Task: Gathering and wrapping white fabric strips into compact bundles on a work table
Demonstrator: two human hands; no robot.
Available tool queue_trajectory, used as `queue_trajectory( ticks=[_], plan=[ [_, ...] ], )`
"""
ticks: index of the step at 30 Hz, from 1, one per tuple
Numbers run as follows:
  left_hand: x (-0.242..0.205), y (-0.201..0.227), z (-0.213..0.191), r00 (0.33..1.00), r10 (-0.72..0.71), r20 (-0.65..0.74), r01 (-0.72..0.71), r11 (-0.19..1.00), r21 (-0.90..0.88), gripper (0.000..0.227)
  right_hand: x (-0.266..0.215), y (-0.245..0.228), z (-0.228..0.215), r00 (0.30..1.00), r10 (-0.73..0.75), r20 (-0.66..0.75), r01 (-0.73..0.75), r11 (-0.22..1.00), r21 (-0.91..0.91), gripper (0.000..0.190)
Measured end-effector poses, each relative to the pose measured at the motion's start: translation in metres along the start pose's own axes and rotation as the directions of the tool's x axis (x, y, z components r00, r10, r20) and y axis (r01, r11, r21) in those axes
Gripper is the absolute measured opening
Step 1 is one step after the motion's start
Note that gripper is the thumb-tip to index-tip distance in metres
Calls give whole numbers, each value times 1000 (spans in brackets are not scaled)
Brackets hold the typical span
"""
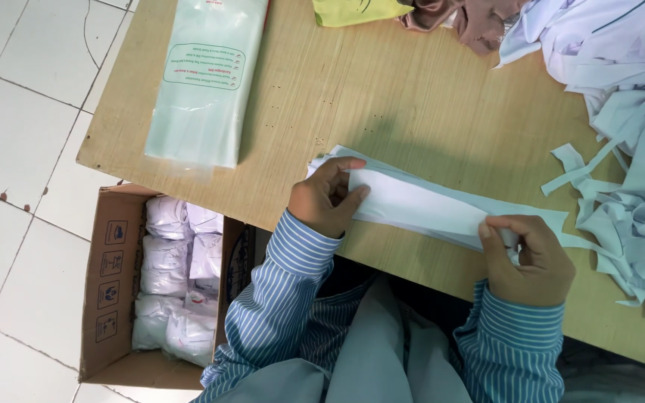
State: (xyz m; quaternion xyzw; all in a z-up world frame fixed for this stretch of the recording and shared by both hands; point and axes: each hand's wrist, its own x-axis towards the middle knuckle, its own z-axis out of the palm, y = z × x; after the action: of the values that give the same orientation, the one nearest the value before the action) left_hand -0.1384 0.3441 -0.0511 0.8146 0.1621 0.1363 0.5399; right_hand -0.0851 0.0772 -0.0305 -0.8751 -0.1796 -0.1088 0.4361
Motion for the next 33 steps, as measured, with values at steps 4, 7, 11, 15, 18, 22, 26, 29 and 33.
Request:
queue_trajectory(
  ticks=[4,7,11,15,18,22,26,29,33],
  plan=[
    [8,-25,3,995,54,-87,-39,986,164,36,8,16,22,993,-113,19,115,983,-143,6],
    [9,-28,6,971,127,-200,-81,971,223,34,6,44,37,967,-227,-119,214,970,-114,10],
    [-2,-18,7,874,396,-282,-216,836,504,41,6,39,36,918,-387,-84,343,883,-320,22],
    [-31,5,30,876,482,-14,-400,744,535,62,-8,-1,52,907,-416,61,414,859,-301,57],
    [-41,2,36,908,397,133,-386,668,636,76,-25,-2,70,897,-387,212,439,827,-351,62],
    [-40,-10,39,905,399,149,-382,607,697,80,-30,14,65,911,-310,271,400,820,-408,69],
    [-39,-7,37,901,397,177,-394,575,717,77,-32,18,48,931,-217,293,334,831,-445,68],
    [-40,-8,36,889,401,221,-418,514,749,76,-36,23,36,950,-148,274,258,866,-428,69],
    [-35,-21,41,870,452,198,-411,440,798,75,-41,52,26,974,-180,141,207,955,-212,61]
  ],
)
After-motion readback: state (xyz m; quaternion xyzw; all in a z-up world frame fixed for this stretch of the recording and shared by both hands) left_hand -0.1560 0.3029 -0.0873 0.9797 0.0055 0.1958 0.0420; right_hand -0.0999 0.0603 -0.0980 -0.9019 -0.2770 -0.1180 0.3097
